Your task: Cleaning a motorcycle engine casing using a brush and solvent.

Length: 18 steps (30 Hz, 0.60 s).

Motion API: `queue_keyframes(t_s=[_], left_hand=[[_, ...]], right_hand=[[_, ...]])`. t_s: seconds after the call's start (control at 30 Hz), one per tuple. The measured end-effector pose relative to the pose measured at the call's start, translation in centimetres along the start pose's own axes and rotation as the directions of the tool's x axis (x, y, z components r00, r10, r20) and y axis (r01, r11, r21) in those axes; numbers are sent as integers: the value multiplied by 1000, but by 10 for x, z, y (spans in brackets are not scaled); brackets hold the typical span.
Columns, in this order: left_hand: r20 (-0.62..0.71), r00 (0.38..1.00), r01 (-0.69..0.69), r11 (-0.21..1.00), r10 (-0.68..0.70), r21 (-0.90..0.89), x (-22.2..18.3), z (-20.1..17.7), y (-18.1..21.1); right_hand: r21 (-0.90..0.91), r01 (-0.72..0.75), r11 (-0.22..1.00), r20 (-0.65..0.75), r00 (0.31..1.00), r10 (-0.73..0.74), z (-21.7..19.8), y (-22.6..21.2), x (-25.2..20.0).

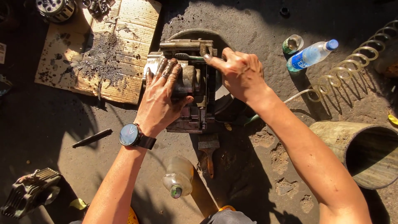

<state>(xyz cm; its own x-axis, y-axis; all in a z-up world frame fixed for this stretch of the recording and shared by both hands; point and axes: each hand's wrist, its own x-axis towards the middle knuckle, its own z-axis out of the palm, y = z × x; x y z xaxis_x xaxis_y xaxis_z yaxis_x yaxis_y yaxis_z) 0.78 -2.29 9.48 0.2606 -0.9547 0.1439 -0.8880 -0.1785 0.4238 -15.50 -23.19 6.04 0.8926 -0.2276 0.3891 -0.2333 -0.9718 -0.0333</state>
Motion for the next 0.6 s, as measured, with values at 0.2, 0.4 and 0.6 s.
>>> queue_keyframes(t_s=[0.2,0.4,0.6], left_hand=[[6,1000,12,998,-12,-55,-5,-4,2],[34,999,-4,1000,4,3,-14,-11,-5],[36,999,-25,1000,25,-11,-17,-17,-4]], right_hand=[[14,-261,965,241,938,250,-29,45,-62],[481,-290,827,109,956,271,8,-7,-31],[525,-231,819,172,972,163,-16,-1,-37]])
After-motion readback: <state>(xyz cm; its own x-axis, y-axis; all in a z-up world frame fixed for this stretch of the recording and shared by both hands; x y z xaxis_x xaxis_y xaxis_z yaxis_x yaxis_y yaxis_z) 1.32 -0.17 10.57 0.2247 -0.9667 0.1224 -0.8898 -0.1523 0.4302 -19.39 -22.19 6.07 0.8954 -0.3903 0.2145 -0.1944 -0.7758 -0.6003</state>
